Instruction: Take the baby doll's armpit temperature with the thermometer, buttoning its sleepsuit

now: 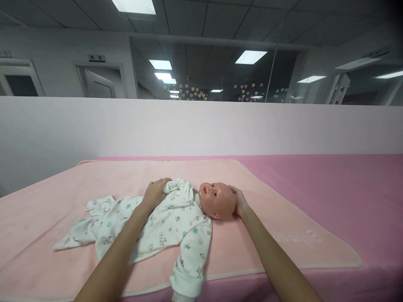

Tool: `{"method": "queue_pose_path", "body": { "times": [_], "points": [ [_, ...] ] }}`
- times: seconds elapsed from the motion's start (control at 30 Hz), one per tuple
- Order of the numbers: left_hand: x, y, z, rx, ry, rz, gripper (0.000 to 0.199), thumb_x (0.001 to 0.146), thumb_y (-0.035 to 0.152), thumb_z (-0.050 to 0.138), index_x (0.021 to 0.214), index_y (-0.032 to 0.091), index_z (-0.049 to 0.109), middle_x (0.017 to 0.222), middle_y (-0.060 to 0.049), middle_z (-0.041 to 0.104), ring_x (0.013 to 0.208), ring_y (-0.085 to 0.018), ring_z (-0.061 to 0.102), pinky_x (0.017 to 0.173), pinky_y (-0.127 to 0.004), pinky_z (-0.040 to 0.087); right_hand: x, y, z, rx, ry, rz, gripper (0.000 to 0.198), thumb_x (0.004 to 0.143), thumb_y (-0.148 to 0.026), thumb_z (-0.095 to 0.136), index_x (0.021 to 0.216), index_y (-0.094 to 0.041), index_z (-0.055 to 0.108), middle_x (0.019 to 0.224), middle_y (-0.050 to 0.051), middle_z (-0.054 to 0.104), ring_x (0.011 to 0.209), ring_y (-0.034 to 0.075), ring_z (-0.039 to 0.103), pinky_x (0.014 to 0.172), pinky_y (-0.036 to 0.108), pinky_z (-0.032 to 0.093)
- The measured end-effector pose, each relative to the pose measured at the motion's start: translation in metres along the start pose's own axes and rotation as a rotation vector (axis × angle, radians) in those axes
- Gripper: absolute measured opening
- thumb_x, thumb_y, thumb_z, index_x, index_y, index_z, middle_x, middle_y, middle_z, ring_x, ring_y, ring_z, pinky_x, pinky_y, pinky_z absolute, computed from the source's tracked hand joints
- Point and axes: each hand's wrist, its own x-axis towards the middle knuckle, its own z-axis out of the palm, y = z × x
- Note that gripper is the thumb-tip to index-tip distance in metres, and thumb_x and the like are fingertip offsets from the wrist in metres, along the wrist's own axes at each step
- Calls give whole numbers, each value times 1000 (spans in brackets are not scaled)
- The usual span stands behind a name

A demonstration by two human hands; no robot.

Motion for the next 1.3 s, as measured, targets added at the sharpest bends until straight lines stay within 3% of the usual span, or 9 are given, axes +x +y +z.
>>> {"method": "queue_pose_path", "body": {
  "times": [0.17,0.4,1.3],
  "points": [
    [0,0,0,6,-13,-9,56,62,3,38,112,27,43,110,-1,57,101,-19,51,83,-32,34,8,0,-10,75,45,-82,22,75,-34,48,76,-18,63,73,4,69,73,19,64,71,30,48],
    [0,-1,1,-5,5,0,55,61,3,38,110,28,43,109,-1,57,102,-19,50,84,-32,33,-13,1,17,-90,-133,31,34,72,-39,52,95,-17,65,95,6,68,89,25,62,78,35,48],
    [0,0,1,-20,13,2,56,60,1,38,110,27,44,107,0,58,100,-19,50,81,-31,33,-17,-2,21,-43,-93,29,39,74,-45,47,94,-17,66,94,7,68,88,26,62,77,36,49]
  ]
}}
